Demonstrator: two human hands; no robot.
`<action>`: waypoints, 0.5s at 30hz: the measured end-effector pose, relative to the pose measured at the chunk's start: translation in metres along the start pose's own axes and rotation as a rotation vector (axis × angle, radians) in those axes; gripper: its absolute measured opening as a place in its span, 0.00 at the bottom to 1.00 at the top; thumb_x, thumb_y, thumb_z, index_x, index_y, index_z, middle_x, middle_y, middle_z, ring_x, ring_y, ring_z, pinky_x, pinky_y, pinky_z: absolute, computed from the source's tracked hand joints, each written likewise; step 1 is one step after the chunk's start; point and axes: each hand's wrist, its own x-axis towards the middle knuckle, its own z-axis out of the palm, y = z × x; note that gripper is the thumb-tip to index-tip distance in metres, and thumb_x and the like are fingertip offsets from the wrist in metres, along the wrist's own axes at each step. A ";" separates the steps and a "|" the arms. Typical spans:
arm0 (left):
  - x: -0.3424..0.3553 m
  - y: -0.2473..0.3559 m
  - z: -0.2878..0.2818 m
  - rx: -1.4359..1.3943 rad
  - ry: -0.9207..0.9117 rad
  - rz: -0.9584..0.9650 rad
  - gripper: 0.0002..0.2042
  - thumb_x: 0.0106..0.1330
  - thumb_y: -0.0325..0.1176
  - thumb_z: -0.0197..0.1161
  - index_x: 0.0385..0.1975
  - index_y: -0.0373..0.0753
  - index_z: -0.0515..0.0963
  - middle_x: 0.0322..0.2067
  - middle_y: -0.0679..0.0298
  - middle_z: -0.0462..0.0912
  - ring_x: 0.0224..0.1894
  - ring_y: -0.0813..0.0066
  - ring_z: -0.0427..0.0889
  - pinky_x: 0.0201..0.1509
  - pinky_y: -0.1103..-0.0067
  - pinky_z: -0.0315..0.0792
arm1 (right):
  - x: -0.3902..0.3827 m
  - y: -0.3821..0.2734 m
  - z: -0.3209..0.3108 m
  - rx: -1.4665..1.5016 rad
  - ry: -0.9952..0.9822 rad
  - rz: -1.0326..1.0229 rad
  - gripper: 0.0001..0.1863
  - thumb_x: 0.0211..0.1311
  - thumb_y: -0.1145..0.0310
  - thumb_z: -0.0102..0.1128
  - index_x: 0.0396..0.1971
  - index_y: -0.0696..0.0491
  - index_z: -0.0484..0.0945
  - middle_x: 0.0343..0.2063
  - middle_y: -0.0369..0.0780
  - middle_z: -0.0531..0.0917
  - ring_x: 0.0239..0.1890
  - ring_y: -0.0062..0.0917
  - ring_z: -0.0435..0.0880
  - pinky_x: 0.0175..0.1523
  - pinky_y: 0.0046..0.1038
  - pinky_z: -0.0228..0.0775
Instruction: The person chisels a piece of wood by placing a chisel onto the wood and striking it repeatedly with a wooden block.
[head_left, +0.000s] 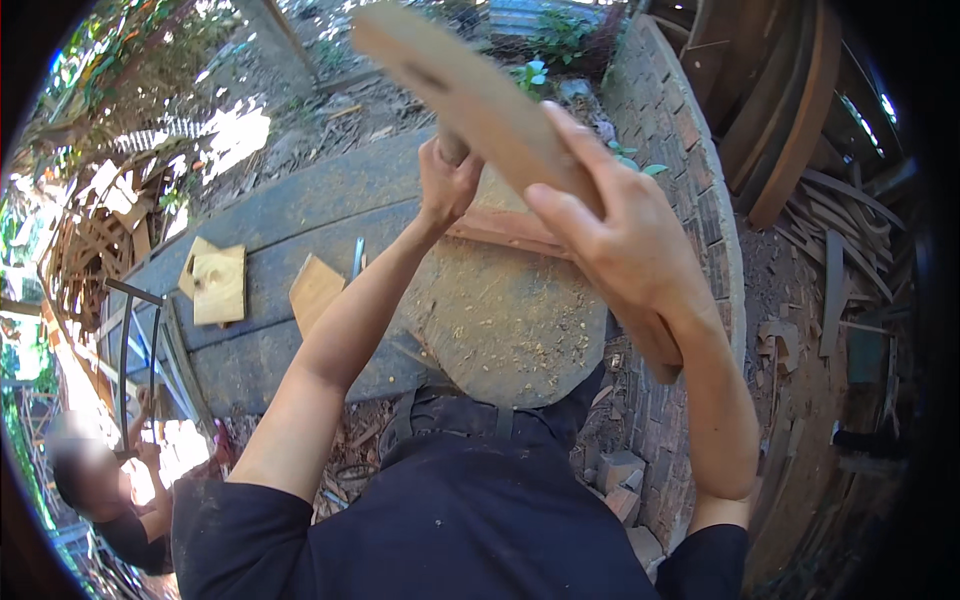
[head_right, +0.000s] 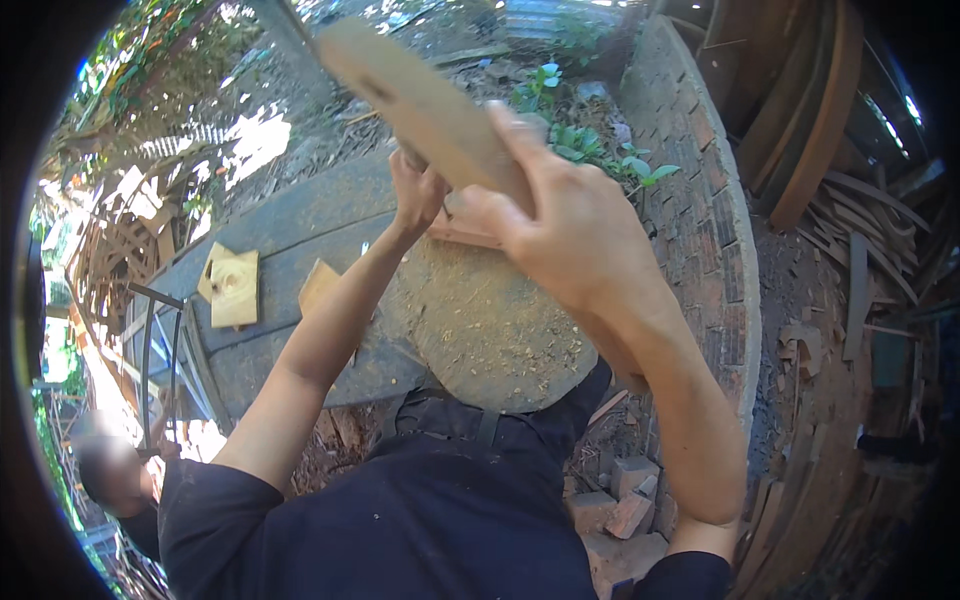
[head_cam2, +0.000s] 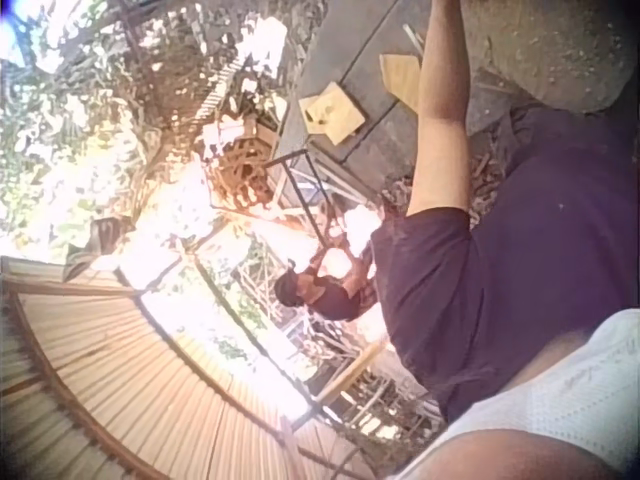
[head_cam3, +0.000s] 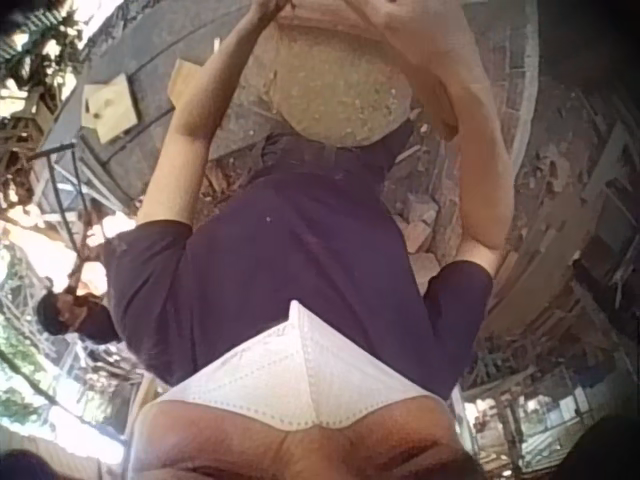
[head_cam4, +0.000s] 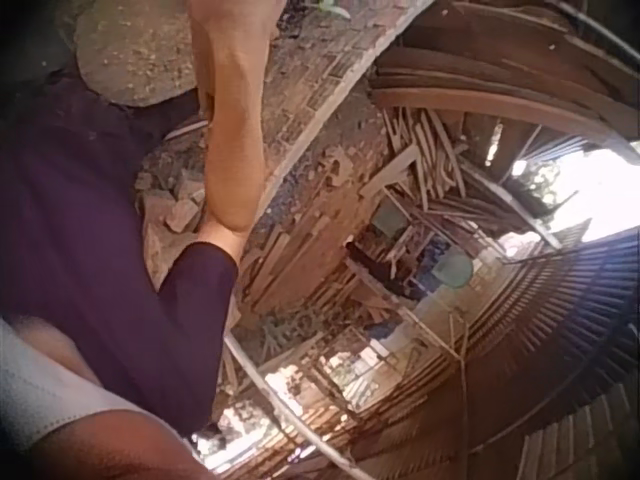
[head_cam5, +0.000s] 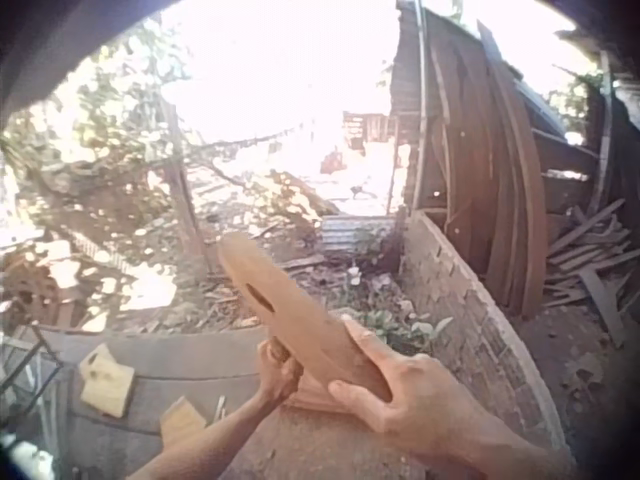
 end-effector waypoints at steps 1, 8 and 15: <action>0.000 -0.004 -0.002 0.010 0.018 -0.005 0.08 0.59 0.30 0.61 0.26 0.30 0.77 0.20 0.65 0.80 0.26 0.83 0.76 0.30 0.79 0.71 | -0.006 0.012 0.010 0.161 0.114 -0.027 0.35 0.63 0.55 0.57 0.67 0.52 0.60 0.39 0.57 0.82 0.41 0.50 0.84 0.50 0.42 0.75; 0.016 -0.024 -0.038 -0.252 0.268 -0.152 0.10 0.60 0.32 0.59 0.21 0.38 0.67 0.11 0.71 0.65 0.09 0.83 0.63 0.11 0.81 0.58 | -0.059 0.099 0.110 0.172 0.159 0.403 0.35 0.65 0.54 0.54 0.69 0.51 0.56 0.46 0.58 0.80 0.48 0.52 0.81 0.53 0.42 0.73; -0.001 -0.061 -0.080 -0.608 0.888 -0.367 0.15 0.62 0.39 0.59 0.21 0.42 0.61 0.14 0.69 0.60 0.11 0.79 0.62 0.12 0.79 0.55 | -0.084 0.125 0.128 0.044 0.174 0.475 0.37 0.64 0.52 0.55 0.70 0.45 0.54 0.35 0.59 0.83 0.38 0.56 0.82 0.44 0.49 0.75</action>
